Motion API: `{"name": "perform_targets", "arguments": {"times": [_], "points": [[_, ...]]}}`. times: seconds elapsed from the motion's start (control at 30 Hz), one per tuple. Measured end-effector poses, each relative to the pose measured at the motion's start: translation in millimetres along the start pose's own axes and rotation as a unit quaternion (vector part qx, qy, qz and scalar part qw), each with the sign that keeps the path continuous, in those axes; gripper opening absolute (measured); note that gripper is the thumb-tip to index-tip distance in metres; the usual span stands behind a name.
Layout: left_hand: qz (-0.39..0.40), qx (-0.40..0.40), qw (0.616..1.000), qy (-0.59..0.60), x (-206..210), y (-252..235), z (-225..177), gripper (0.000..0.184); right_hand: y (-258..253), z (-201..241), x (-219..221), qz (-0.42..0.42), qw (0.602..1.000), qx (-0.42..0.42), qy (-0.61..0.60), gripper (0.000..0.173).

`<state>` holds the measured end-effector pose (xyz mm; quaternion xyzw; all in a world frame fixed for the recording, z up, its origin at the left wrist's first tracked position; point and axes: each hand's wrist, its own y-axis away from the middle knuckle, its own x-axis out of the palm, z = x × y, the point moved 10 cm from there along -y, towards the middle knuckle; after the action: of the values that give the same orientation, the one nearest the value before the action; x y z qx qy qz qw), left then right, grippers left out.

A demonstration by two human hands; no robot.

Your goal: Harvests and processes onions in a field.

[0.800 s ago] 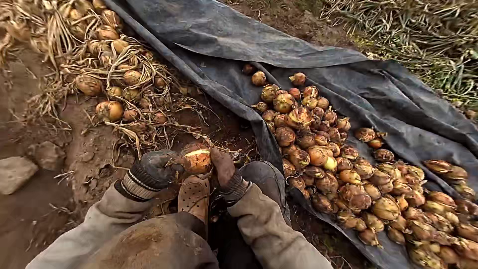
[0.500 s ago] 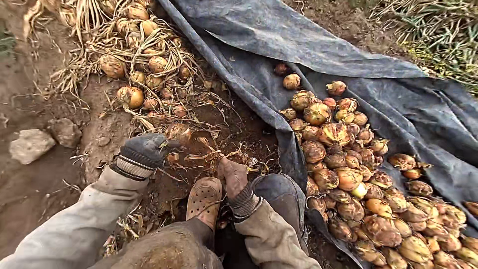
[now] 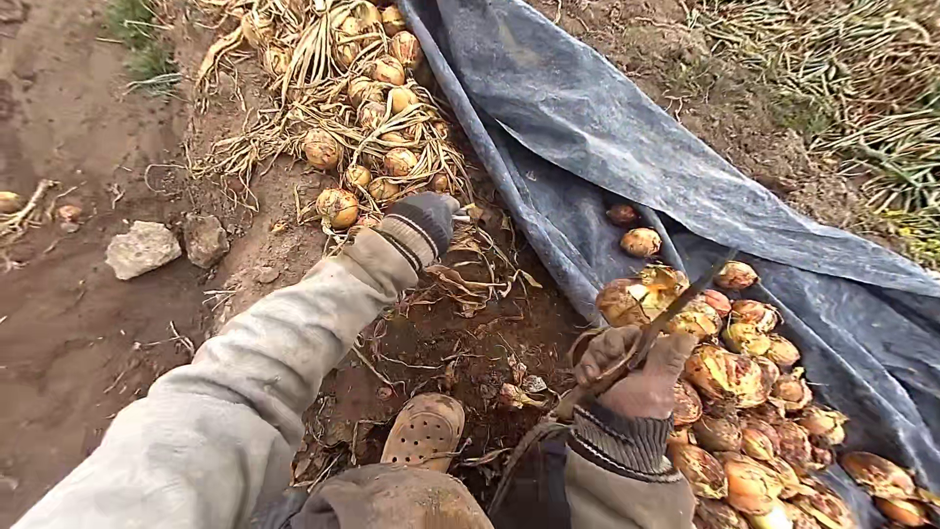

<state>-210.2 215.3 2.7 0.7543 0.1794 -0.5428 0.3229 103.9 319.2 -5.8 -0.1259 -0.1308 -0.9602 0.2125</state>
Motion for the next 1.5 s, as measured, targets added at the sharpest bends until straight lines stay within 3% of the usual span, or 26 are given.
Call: {"name": "perform_targets", "arguments": {"times": [0.03, 0.1, 0.17, 0.23, 0.3, 0.33, 0.37, 0.43, 0.53, 0.6, 0.7, 0.8, 0.83, 0.9, 0.97, 1.1, 1.17, 1.23, 1.3, 1.33, 1.37, 1.43, 1.5], "points": [[-0.037, -0.088, 0.995, 0.008, -11.9, -9.3, 55.3, 0.034, -6.6, 22.3, -5.3, -0.018, 0.999, -0.037, 0.004, 0.072], [-0.088, -0.255, 0.962, 0.025, -17.4, -2.6, 165.0, 0.07, -8.3, 41.8, 2.8, -0.023, 0.994, -0.083, 0.065, 0.065], [-0.079, -0.343, 0.936, 0.02, 11.2, 14.0, 234.2, 0.08, 9.0, 24.2, 40.7, 0.069, 0.976, -0.094, 0.186, 0.059], [-0.013, -0.367, 0.929, 0.047, 48.9, 26.1, 250.9, 0.071, 42.5, -22.0, 96.1, 0.23, 0.91, -0.064, 0.339, 0.075], [-0.027, -0.357, 0.926, 0.117, 77.0, 26.2, 255.2, 0.059, 79.6, -79.4, 131.8, 0.382, 0.812, 0.025, 0.44, 0.073], [-0.054, -0.348, 0.924, 0.146, 81.6, 27.2, 255.1, 0.053, 91.1, -103.9, 135.7, 0.417, 0.773, 0.072, 0.473, 0.07], [-0.079, -0.342, 0.921, 0.169, 79.5, 32.8, 251.2, 0.048, 96.2, -123.8, 131.3, 0.425, 0.751, 0.115, 0.493, 0.07], [-0.113, -0.329, 0.915, 0.205, 74.1, 57.1, 236.1, 0.046, 94.0, -150.1, 109.0, 0.407, 0.742, 0.185, 0.499, 0.072], [-0.184, -0.3, 0.879, 0.322, 66.5, 106.5, 200.0, 0.039, 72.8, -165.1, 85.7, 0.353, 0.79, 0.228, 0.446, 0.072], [-0.188, -0.23, 0.874, 0.386, 63.6, 139.5, 166.3, 0.034, 67.7, -165.2, 84.3, 0.345, 0.814, 0.238, 0.403, 0.072], [-0.189, -0.071, 0.862, 0.464, 61.3, 187.2, 106.5, 0.016, 76.4, -148.2, 99.7, 0.372, 0.857, 0.198, 0.296, 0.072], [-0.103, 0.025, 0.785, 0.611, 79.6, 219.7, 57.2, 0.007, 87.5, -114.4, 111.7, 0.392, 0.898, 0.117, 0.162, 0.087], [-0.065, 0.052, 0.779, 0.622, 81.1, 227.4, 44.1, 0.01, 89.0, -101.6, 111.7, 0.39, 0.905, 0.086, 0.144, 0.093], [-0.056, 0.099, 0.798, 0.591, 73.4, 238.0, 31.6, 0.021, 89.7, -84.6, 108.4, 0.375, 0.914, 0.043, 0.151, 0.092], [-0.114, 0.122, 0.842, 0.513, 56.5, 242.6, 32.1, 0.031, 89.5, -79.6, 105.2, 0.352, 0.921, 0.027, 0.164, 0.082], [-0.235, 0.131, 0.909, 0.32, 21.5, 237.5, 45.6, 0.038, 85.8, -105.1, 100.6, 0.305, 0.922, 0.089, 0.221, 0.072], [-0.285, 0.067, 0.925, 0.24, 6.7, 230.9, 51.0, 0.037, 85.3, -138.9, 93.3, 0.292, 0.901, 0.173, 0.272, 0.071], [-0.297, 0.055, 0.932, 0.2, -1.3, 217.0, 39.0, 0.03, 87.7, -171.8, 87.9, 0.329, 0.84, 0.23, 0.365, 0.076], [-0.223, 0.123, 0.955, 0.151, 0.8, 200.9, 6.0, 0.013, 92.9, -188.0, 89.0, 0.38, 0.793, 0.253, 0.403, 0.08], [-0.141, 0.15, 0.973, 0.101, 7.7, 192.2, -14.0, 0.015, 90.2, -186.1, 90.1, 0.373, 0.811, 0.242, 0.38, 0.081], [-0.037, 0.158, 0.986, 0.032, 19.8, 184.7, -33.6, 0.018, 83.4, -177.8, 88.7, 0.337, 0.855, 0.23, 0.321, 0.08], [0.154, 0.149, 0.975, -0.052, 46.3, 174.0, -65.9, 0.025, 67.9, -149.8, 76.4, 0.226, 0.928, 0.258, 0.146, 0.078], [0.172, 0.158, 0.971, -0.044, 44.8, 145.9, -86.9, 0.027, 49.9, -117.8, 64.0, 0.167, 0.951, 0.257, 0.038, 0.081]]}}
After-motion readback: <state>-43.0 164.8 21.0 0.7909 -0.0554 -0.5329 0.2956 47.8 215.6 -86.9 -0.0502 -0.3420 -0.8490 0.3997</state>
